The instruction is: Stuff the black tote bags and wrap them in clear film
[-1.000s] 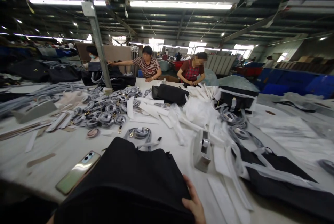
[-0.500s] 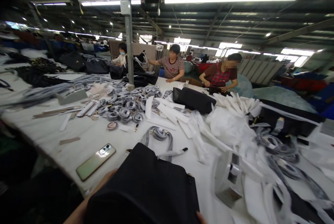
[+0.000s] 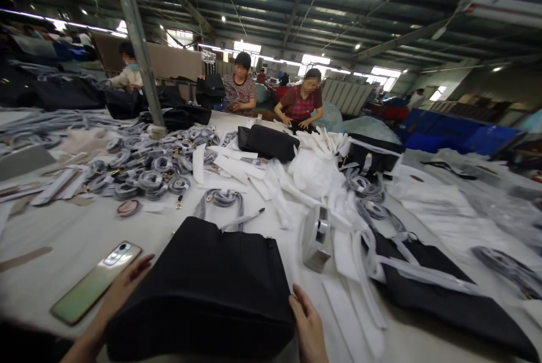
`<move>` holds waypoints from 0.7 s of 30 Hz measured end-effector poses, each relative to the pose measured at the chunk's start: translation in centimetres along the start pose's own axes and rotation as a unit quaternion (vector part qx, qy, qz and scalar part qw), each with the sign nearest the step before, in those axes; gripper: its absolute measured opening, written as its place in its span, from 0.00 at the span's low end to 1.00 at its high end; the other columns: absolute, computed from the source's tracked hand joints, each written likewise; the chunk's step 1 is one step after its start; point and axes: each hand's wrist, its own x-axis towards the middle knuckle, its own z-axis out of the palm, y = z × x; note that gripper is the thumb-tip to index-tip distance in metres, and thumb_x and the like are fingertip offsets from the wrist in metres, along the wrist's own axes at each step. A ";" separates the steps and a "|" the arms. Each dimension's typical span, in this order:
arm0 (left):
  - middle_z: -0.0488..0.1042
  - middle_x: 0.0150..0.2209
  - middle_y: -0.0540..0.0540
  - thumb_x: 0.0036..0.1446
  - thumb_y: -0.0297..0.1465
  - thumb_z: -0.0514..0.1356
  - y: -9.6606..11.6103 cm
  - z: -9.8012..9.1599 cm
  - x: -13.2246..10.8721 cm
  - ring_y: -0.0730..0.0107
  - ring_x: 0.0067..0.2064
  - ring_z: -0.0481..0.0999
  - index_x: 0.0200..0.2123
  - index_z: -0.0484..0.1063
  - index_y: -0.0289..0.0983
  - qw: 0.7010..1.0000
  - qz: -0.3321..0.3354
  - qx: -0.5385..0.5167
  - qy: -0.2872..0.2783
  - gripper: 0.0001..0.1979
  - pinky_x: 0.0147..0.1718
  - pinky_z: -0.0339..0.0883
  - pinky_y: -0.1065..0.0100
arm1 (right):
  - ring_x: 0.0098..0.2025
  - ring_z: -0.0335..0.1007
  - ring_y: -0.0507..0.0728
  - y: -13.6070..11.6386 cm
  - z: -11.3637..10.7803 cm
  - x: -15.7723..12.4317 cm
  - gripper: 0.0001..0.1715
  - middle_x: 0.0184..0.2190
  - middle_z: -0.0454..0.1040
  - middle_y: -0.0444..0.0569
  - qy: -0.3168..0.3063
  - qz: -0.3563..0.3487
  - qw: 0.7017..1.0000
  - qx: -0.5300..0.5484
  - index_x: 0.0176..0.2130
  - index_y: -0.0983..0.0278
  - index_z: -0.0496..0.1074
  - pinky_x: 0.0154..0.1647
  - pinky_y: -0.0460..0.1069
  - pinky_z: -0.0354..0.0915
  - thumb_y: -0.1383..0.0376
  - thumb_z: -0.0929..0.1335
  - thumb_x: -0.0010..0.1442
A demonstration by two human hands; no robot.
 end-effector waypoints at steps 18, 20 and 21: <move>0.80 0.35 0.41 0.45 0.58 0.59 7.5 3.6 1.1 0.48 0.49 0.75 0.38 0.76 0.34 0.924 -0.205 -0.151 -0.287 0.33 0.51 0.68 0.56 | 0.28 0.73 0.57 -4.7 3.6 5.4 0.31 0.26 0.76 0.50 -0.248 0.179 0.952 -0.022 0.36 0.66 0.72 0.32 0.49 0.67 0.41 0.63 0.56; 0.80 0.34 0.39 0.48 0.57 0.58 8.6 4.0 2.1 0.51 0.47 0.77 0.37 0.76 0.32 0.906 -0.219 -0.184 -0.314 0.32 0.48 0.70 0.60 | 0.25 0.72 0.55 -4.9 3.2 7.0 0.31 0.23 0.74 0.49 -0.190 0.163 0.968 -0.023 0.36 0.66 0.70 0.28 0.48 0.65 0.41 0.62 0.57; 0.80 0.34 0.39 0.49 0.56 0.58 9.0 4.4 2.7 0.52 0.46 0.78 0.37 0.76 0.32 0.899 -0.225 -0.189 -0.326 0.31 0.48 0.70 0.62 | 0.25 0.71 0.55 -5.0 3.2 7.7 0.32 0.23 0.74 0.48 -0.166 0.148 0.974 -0.043 0.37 0.66 0.69 0.28 0.47 0.65 0.40 0.61 0.57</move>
